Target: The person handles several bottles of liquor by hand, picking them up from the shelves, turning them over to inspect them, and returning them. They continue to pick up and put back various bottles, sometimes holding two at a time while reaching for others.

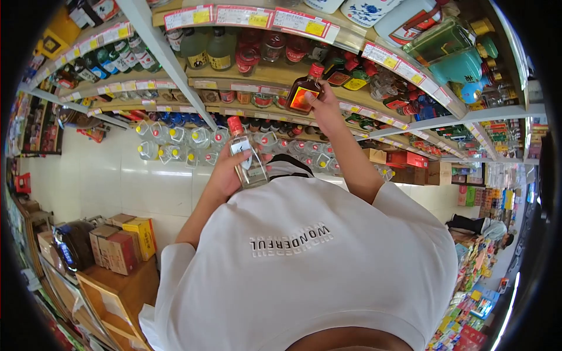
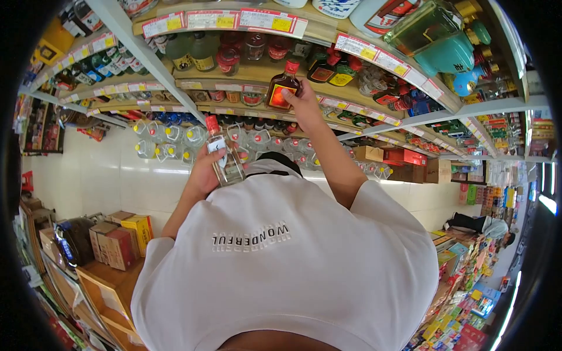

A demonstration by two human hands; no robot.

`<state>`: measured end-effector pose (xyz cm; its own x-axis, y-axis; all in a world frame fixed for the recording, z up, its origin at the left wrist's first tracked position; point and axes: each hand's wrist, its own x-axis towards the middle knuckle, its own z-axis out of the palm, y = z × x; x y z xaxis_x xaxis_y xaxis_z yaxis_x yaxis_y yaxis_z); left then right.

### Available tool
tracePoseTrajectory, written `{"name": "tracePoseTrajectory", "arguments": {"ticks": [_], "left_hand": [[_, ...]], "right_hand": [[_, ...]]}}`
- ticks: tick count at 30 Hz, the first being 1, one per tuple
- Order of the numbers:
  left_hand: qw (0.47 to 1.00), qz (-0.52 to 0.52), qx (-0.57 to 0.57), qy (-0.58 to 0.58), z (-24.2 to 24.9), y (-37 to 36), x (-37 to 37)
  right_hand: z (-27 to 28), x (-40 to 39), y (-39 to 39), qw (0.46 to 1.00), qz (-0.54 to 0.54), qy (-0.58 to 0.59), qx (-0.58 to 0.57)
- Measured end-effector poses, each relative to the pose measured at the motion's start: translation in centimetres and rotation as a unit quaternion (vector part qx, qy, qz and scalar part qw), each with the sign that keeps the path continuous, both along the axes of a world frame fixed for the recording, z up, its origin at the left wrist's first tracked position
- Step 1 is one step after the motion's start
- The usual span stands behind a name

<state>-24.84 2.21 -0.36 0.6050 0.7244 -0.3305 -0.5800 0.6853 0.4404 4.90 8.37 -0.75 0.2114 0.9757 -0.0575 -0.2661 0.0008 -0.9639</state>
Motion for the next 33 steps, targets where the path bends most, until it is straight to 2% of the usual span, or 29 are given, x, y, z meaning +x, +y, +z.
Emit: {"name": "tracePoseTrajectory", "arguments": {"ticks": [1,4,5,8,12,15,18,21,26,29,33], "left_hand": [[1.000,0.011,-0.012,0.009,0.4,-0.2,-0.1],[0.998,0.043,-0.006,0.041,0.5,-0.5,0.3],[0.998,0.045,0.001,0.047,0.6,-0.3,0.3],[0.997,0.061,0.019,0.050,0.8,0.4,0.0],[0.996,0.067,0.021,0.057,0.9,0.7,-1.1],[0.997,0.044,0.026,0.065,1.0,0.8,-1.9],[0.997,0.033,0.021,0.061,0.7,1.2,-2.0],[0.997,0.039,0.026,0.065,1.1,1.9,-1.3],[0.995,0.020,0.028,0.092,1.4,1.8,-2.4],[0.999,0.026,-0.003,0.044,-0.2,1.8,-3.1],[0.998,0.034,-0.007,0.044,-0.9,1.5,-2.5]], "right_hand": [[0.1,0.6,0.7,1.000,-0.012,-0.009,0.009],[-0.2,2.3,3.0,0.983,-0.042,-0.176,-0.009],[-0.3,2.6,3.5,0.976,-0.081,-0.204,0.008],[-2.0,4.2,5.3,0.954,-0.110,-0.280,-0.008],[-2.4,4.1,6.1,0.957,-0.130,-0.259,0.018],[-2.6,3.9,7.1,0.928,-0.196,-0.309,0.072],[-2.3,3.1,6.8,0.861,-0.212,-0.458,0.066],[-3.3,2.4,7.3,0.869,-0.263,-0.408,0.093],[-4.9,2.5,7.4,0.873,-0.263,-0.398,0.098],[-5.6,2.8,7.7,0.878,-0.264,-0.385,0.102],[-5.4,2.4,7.7,0.900,-0.250,-0.345,0.092]]}}
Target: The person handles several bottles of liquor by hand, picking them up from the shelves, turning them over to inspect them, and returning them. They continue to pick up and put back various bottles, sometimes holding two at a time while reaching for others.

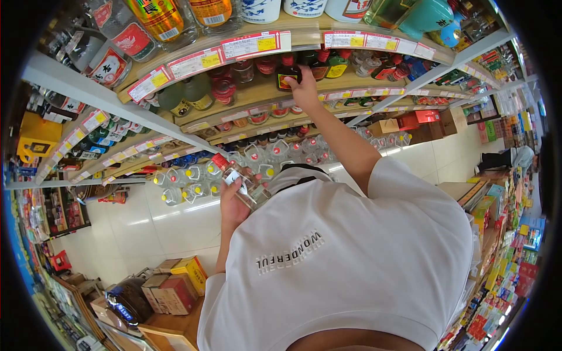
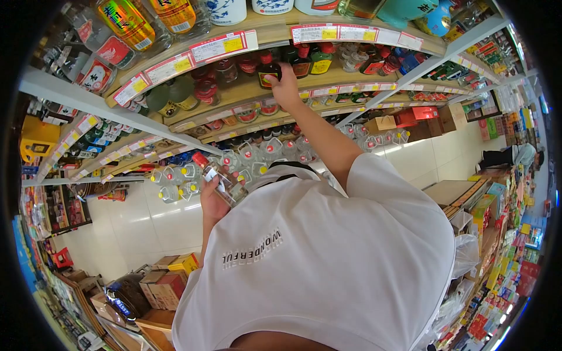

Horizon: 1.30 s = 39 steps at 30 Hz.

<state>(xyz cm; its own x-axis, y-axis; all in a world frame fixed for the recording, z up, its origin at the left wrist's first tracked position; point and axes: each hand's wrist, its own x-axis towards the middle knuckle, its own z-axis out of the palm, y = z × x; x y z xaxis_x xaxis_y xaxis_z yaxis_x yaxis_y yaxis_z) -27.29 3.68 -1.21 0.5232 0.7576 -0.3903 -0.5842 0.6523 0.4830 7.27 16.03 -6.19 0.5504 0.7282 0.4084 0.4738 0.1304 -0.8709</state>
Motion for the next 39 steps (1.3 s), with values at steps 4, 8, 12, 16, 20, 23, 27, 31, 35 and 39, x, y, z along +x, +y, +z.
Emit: {"name": "tracePoseTrajectory", "arguments": {"ticks": [4,8,12,16,20,23,27,31,35,39], "left_hand": [[1.000,-0.011,0.004,0.015,0.5,0.2,-0.2],[1.000,0.002,0.009,-0.012,-0.3,0.1,-0.7],[0.999,0.034,-0.004,-0.004,-1.0,-0.2,-0.1],[0.999,0.026,0.001,0.021,-0.5,0.3,0.0],[1.000,0.013,0.005,0.024,-0.7,0.8,0.1],[0.999,0.004,-0.037,-0.009,-2.8,0.9,0.2],[0.998,-0.031,-0.010,0.051,-1.3,0.2,0.5],[0.998,-0.052,-0.013,0.039,-3.5,0.6,-0.5],[0.999,-0.038,-0.019,0.012,-4.1,0.9,-0.3],[0.999,-0.044,0.004,0.026,-2.5,1.0,0.3]], "right_hand": [[0.7,-0.3,-0.1,0.999,-0.008,-0.048,0.025],[2.2,-0.5,-1.9,0.981,-0.035,-0.173,-0.076],[2.9,-0.4,-2.7,0.943,-0.076,-0.321,-0.034],[3.2,-0.2,-2.8,0.930,-0.080,-0.359,-0.026],[2.9,-1.5,-2.9,0.958,-0.092,-0.260,-0.072],[2.4,-2.0,-3.1,0.960,-0.099,-0.248,-0.084],[2.9,-2.4,-4.1,0.945,-0.025,-0.321,-0.061],[4.0,-3.2,-4.0,0.937,-0.025,-0.328,-0.117],[3.4,-2.9,-3.0,0.925,-0.031,-0.361,-0.114],[3.0,-2.0,-2.4,0.922,-0.028,-0.366,-0.123]]}}
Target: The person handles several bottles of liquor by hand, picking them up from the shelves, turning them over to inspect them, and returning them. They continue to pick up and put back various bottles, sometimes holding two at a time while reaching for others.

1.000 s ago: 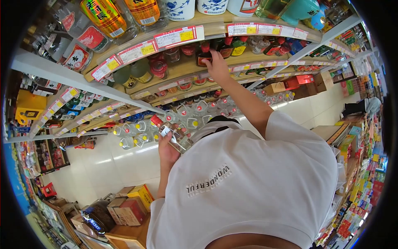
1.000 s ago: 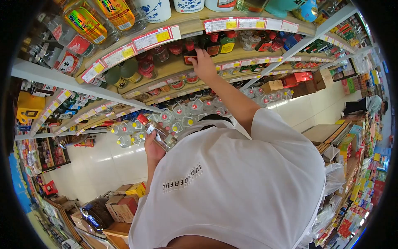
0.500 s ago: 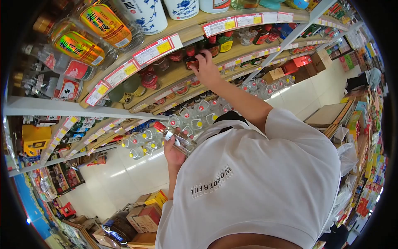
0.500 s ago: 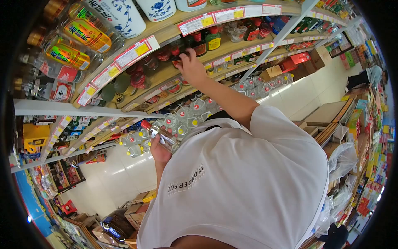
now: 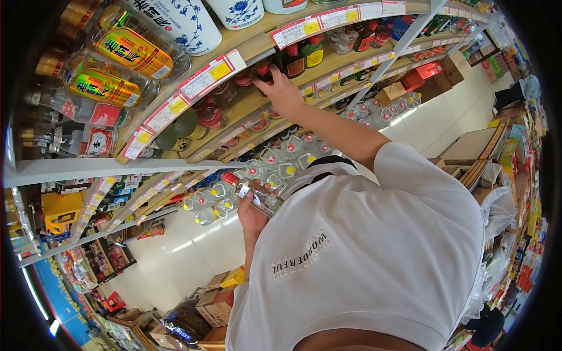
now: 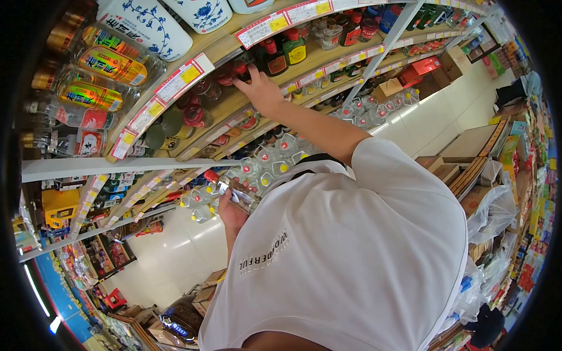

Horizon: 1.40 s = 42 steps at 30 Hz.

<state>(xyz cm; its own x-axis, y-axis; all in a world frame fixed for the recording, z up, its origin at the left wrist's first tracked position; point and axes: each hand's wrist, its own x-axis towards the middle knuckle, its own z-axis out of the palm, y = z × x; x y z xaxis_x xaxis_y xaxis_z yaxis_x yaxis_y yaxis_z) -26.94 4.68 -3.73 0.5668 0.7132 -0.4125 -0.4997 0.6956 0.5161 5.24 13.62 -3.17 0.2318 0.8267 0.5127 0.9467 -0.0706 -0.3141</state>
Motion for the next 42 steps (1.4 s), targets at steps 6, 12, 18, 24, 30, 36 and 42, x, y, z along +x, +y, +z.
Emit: {"name": "tracePoseTrajectory", "arguments": {"ticks": [6,12,18,24,30,36,42], "left_hand": [[1.000,0.026,-0.008,0.000,0.1,0.2,1.3],[0.999,0.001,-0.035,0.016,0.9,-0.2,2.2],[0.999,0.002,-0.028,0.027,1.2,-0.6,1.4],[0.999,0.020,-0.024,0.005,0.5,-0.3,0.8],[0.999,0.008,-0.035,-0.002,0.3,-0.1,0.7],[0.999,-0.019,-0.029,0.012,0.7,-0.3,1.8],[0.998,-0.029,0.016,0.054,1.7,1.2,3.2]], "right_hand": [[0.8,0.8,0.1,0.999,-0.023,-0.020,-0.032],[0.3,1.6,0.2,0.999,-0.019,-0.042,0.002],[0.3,1.0,0.3,0.999,-0.041,-0.013,0.000],[0.0,1.5,0.6,0.999,-0.031,-0.018,-0.005],[-0.1,1.6,0.6,0.999,-0.039,-0.018,0.007],[1.8,0.6,-1.6,0.996,-0.048,-0.001,0.073],[0.8,-5.3,-9.1,0.940,0.110,0.323,0.020]]}}
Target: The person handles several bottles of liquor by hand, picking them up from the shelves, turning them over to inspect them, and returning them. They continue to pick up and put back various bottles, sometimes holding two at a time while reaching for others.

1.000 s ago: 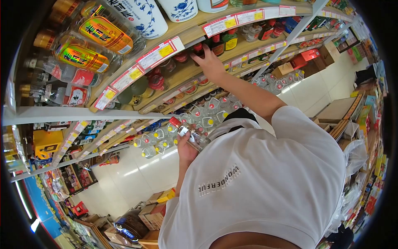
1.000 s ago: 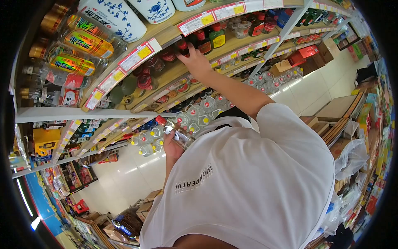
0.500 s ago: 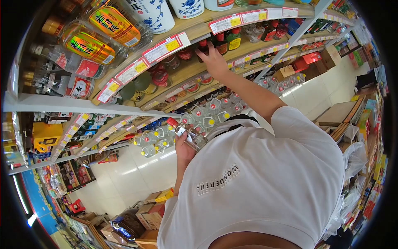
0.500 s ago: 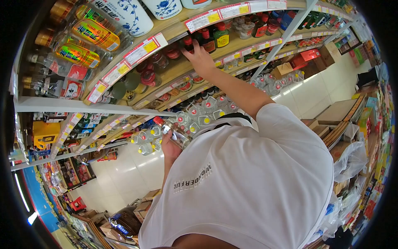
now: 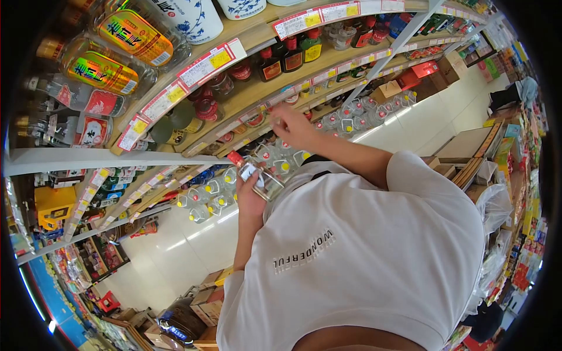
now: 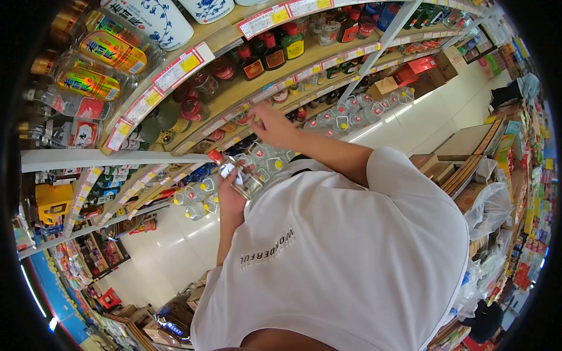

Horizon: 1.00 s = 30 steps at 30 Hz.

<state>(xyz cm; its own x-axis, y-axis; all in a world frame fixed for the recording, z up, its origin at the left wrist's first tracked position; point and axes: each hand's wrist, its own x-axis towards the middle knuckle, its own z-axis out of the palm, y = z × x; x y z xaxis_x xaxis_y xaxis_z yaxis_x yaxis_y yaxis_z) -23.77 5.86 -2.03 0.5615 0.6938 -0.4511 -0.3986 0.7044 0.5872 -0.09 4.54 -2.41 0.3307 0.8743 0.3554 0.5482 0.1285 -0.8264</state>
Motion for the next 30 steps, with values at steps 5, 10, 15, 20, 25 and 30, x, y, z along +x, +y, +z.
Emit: {"name": "tracePoseTrajectory", "arguments": {"ticks": [5,10,15,20,25,30], "left_hand": [[0.996,-0.033,0.081,-0.011,0.9,1.6,3.1],[0.986,-0.097,0.135,0.026,1.5,2.0,5.1],[0.976,-0.126,0.166,0.057,2.5,2.7,6.5],[0.957,-0.086,0.265,0.086,3.2,3.7,7.0],[0.908,-0.010,0.403,0.112,2.3,7.4,6.1],[0.844,0.150,0.419,0.299,1.8,11.5,5.3]], "right_hand": [[0.2,-2.7,-1.5,0.952,0.097,0.265,-0.117],[2.5,-1.4,-0.7,0.905,0.153,0.308,-0.248],[3.3,-0.1,0.1,0.932,0.152,0.222,-0.243],[5.9,0.1,2.0,0.923,0.186,0.215,-0.258],[6.6,2.1,5.7,0.969,0.155,0.142,-0.129],[9.0,4.0,8.0,0.998,0.005,-0.036,-0.059]]}}
